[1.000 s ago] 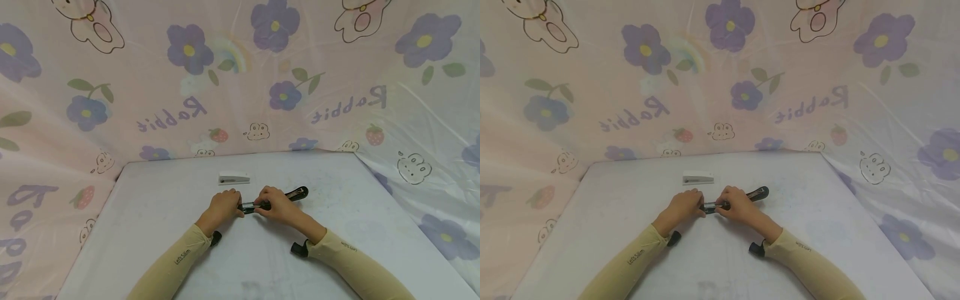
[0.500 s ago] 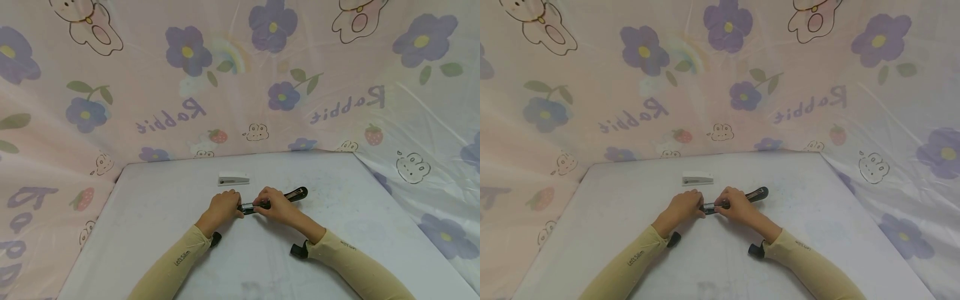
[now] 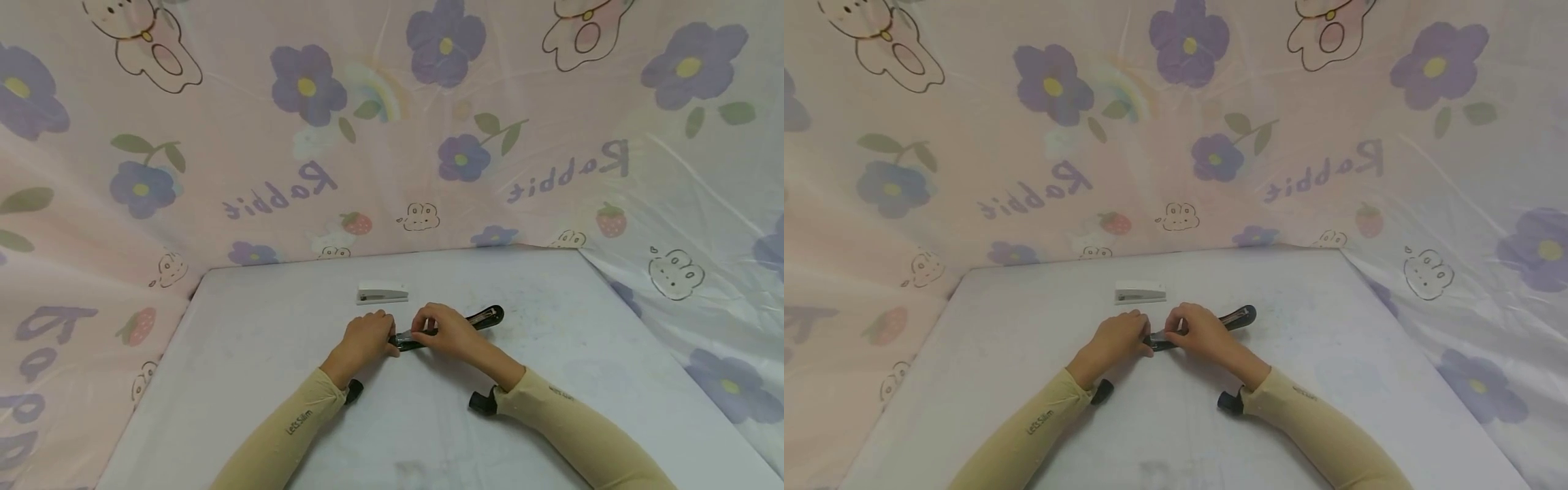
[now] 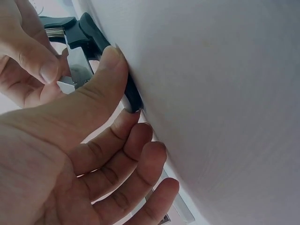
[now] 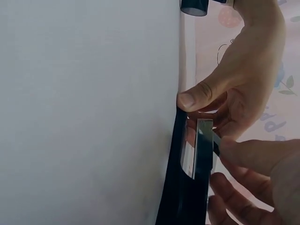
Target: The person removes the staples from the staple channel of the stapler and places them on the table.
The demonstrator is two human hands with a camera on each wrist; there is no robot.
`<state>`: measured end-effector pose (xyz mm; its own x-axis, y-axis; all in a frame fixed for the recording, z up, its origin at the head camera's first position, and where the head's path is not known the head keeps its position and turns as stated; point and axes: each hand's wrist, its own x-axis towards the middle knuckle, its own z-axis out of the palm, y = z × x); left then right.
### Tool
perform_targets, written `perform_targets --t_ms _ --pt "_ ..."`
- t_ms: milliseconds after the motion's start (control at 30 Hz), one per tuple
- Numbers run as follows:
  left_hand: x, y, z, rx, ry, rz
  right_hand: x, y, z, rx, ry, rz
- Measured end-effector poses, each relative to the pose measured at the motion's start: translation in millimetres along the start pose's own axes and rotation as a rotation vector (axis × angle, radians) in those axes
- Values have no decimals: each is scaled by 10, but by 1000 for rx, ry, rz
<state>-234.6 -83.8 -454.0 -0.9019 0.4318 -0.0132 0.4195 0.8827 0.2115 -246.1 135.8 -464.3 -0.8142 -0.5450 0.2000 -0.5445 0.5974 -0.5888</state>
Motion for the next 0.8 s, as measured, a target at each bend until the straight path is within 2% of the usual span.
perform_targets --t_ms 500,800 --pt "-5 5 -9 30 -6 -6 34 -46 -32 -89 -9 -55" --pt "-19 28 -36 18 -9 -14 -53 -81 -182 -30 6 -52"
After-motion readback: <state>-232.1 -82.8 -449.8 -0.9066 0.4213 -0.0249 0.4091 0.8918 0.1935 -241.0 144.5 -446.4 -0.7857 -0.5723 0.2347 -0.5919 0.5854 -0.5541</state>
